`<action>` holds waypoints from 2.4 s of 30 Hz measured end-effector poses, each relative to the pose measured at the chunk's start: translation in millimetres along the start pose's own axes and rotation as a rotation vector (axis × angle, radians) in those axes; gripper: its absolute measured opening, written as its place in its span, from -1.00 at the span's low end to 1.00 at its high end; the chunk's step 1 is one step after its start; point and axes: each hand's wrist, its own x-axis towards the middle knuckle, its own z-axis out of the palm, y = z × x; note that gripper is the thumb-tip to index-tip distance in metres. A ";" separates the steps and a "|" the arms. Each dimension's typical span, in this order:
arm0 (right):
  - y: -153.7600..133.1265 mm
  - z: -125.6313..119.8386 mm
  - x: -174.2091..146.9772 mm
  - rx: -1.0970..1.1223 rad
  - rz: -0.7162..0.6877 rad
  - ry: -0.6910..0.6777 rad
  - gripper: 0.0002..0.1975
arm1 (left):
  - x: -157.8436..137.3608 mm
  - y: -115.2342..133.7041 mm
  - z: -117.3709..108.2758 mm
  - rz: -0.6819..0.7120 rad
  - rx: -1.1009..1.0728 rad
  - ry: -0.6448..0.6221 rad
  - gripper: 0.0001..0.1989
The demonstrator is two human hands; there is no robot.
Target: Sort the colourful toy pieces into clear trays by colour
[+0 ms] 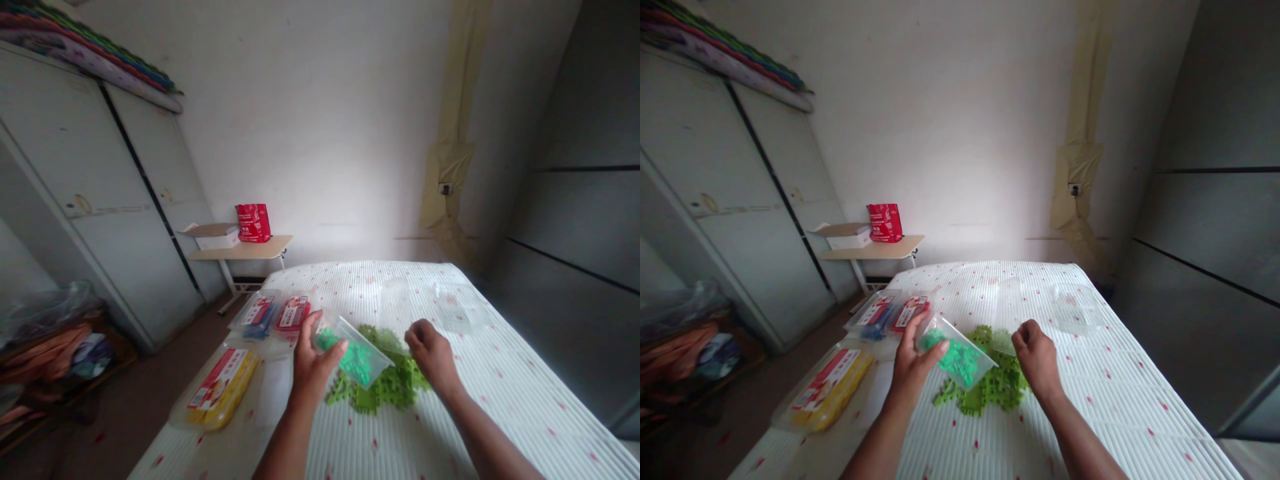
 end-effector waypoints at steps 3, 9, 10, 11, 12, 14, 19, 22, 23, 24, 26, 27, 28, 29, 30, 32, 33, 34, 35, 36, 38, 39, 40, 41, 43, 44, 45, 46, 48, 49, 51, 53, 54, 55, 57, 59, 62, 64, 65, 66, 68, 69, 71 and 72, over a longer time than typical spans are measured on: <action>3.1 -9.8 7.2 0.020 0.044 -0.013 -0.84 | 14.0 4.2 3.2 -0.002 0.035 -0.109 -0.41; 0.4 -20.1 10.6 -0.069 -0.016 -0.008 -0.83 | 36.6 22.7 23.5 0.098 0.236 -0.300 -0.42; 1.1 -19.7 10.5 -0.086 -0.030 -0.001 -0.83 | 39.6 28.2 25.9 0.105 0.249 -0.332 -0.42; 2.3 -19.1 10.4 -0.098 -0.040 0.005 -0.83 | 42.1 33.8 27.5 0.107 0.253 -0.360 -0.42; 3.9 -18.3 10.5 -0.105 -0.048 0.009 -0.84 | 44.1 39.1 27.9 0.107 0.254 -0.379 -0.42; 7.5 -17.2 11.1 -0.116 -0.061 0.011 -0.84 | 46.2 47.3 26.1 0.095 0.253 -0.408 -0.43; 9.9 -20.0 12.2 -0.234 -0.140 0.037 -0.84 | 39.8 56.5 13.6 0.045 0.233 -0.438 -0.45; 5.1 -22.8 10.5 -0.394 -0.214 0.068 -0.83 | 32.9 64.7 6.7 0.070 0.234 -0.439 -0.45; 3.0 -23.6 9.6 -0.427 -0.245 0.077 -0.83 | 31.3 67.7 4.8 0.090 0.237 -0.439 -0.45; 0.8 -24.4 8.6 -0.441 -0.274 0.087 -0.83 | 30.4 70.1 3.0 0.109 0.239 -0.437 -0.44; -3.4 -26.2 7.1 -0.422 -0.316 0.102 -0.82 | 30.2 71.5 -0.2 0.127 0.232 -0.422 -0.42; -5.0 -27.1 6.6 -0.393 -0.321 0.106 -0.81 | 30.6 70.0 -1.9 0.124 0.219 -0.410 -0.42; -6.1 -27.9 6.4 -0.351 -0.315 0.105 -0.80 | 31.1 67.1 -3.6 0.117 0.200 -0.396 -0.43; -6.7 -28.6 6.5 -0.299 -0.302 0.098 -0.79 | 31.4 63.0 -5.5 0.108 0.177 -0.381 -0.45; -6.6 -29.0 7.0 -0.235 -0.282 0.088 -0.79 | 31.3 57.8 -7.5 0.095 0.147 -0.365 -0.46; -4.5 -28.7 8.7 -0.076 -0.227 0.060 -0.78 | 29.1 45.8 -11.3 0.066 0.056 -0.314 -0.47; -2.8 -28.0 9.8 0.006 -0.194 0.045 -0.77 | 27.0 39.3 -13.1 0.051 0.003 -0.274 -0.47; -0.8 -27.0 10.9 0.084 -0.158 0.031 -0.76 | 24.3 32.8 -14.7 0.038 -0.048 -0.230 -0.46; 1.1 -25.9 12.0 0.156 -0.122 0.018 -0.74 | 21.2 26.3 -16.1 0.026 -0.090 -0.192 -0.44; 2.7 -24.9 12.9 0.218 -0.090 0.007 -0.72 | 17.7 20.0 -17.3 0.014 -0.121 -0.167 -0.43; 4.0 -23.8 14.1 0.325 -0.049 -0.004 -0.68 | 10.7 8.5 -19.2 -0.029 -0.164 -0.165 -0.40; 3.5 -23.9 14.3 0.371 -0.036 -0.005 -0.66 | 7.4 3.4 -19.9 -0.058 -0.189 -0.176 -0.38; 2.3 -24.3 14.3 0.411 -0.024 0.000 -0.65 | 4.3 -1.1 -20.5 -0.088 -0.216 -0.188 -0.36; 0.6 -25.0 14.1 0.445 -0.010 0.006 -0.64 | 1.5 -5.0 -20.9 -0.117 -0.245 -0.201 -0.34; -3.4 -26.3 13.3 0.503 0.022 0.007 -0.62 | -3.7 -11.2 -21.6 -0.168 -0.303 -0.230 -0.30; -5.2 -26.6 12.8 0.528 0.039 0.003 -0.61 | -6.1 -13.7 -22.0 -0.186 -0.334 -0.245 -0.27; -6.6 -26.6 12.2 0.551 0.052 -0.005 -0.61 | -8.4 -15.9 -22.6 -0.201 -0.367 -0.261 -0.25; -7.4 -26.1 11.7 0.573 0.063 -0.014 -0.60 | -10.6 -17.9 -23.5 -0.212 -0.402 -0.276 -0.21; -7.5 -24.2 11.0 0.604 0.080 -0.031 -0.60 | -14.2 -21.3 -26.3 -0.231 -0.461 -0.306 -0.13; -7.0 -23.1 10.7 0.617 0.087 -0.033 -0.60 | -15.6 -22.6 -28.1 -0.240 -0.477 -0.322 -0.10; -6.0 -21.2 10.4 0.648 0.107 -0.029 -0.60 | -17.5 -24.8 -31.8 -0.252 -0.480 -0.353 -0.06; -6.0 -20.7 10.1 0.687 0.136 -0.029 -0.61 | -18.4 -26.4 -34.5 -0.249 -0.457 -0.364 -0.06; -6.7 -21.1 9.9 0.711 0.153 -0.038 -0.62 | -18.6 -27.1 -35.0 -0.244 -0.442 -0.359 -0.07; -7.6 -21.7 9.7 0.736 0.170 -0.050 -0.63 | -18.9 -27.6 -34.8 -0.239 -0.427 -0.350 -0.08; -9.6 -23.0 9.3 0.781 0.206 -0.078 -0.66 | -19.7 -28.2 -32.3 -0.227 -0.405 -0.321 -0.08; -10.3 -23.0 9.1 0.814 0.245 -0.118 -0.70 | -21.2 -27.8 -28.0 -0.213 -0.390 -0.289 -0.06; -9.1 -19.9 8.6 0.864 0.303 -0.215 -0.73 | -24.5 -26.5 -20.9 -0.205 -0.367 -0.243 -0.07; -9.9 -17.7 7.3 0.880 0.306 -0.299 -0.73 | -26.9 -26.7 -17.4 -0.215 -0.365 -0.226 -0.12; -11.5 -17.3 6.1 0.868 0.288 -0.345 -0.73 | -28.0 -27.6 -16.2 -0.219 -0.371 -0.223 -0.15; -13.9 -17.5 4.7 0.841 0.257 -0.396 -0.73 | -28.9 -29.1 -15.4 -0.225 -0.381 -0.222 -0.19; -20.2 -19.3 1.4 0.757 0.177 -0.503 -0.70 | -30.3 -33.5 -15.2 -0.248 -0.407 -0.227 -0.22; -23.3 -20.5 -0.3 0.711 0.136 -0.554 -0.69 | -30.7 -36.2 -15.8 -0.266 -0.420 -0.232 -0.22; -27.9 -22.3 -3.2 0.634 0.059 -0.641 -0.67 | -30.8 -41.2 -17.9 -0.301 -0.454 -0.251 -0.20; -28.9 -22.6 -4.3 0.605 0.028 -0.667 -0.66 | -30.4 -43.1 -19.3 -0.304 -0.478 -0.262 -0.21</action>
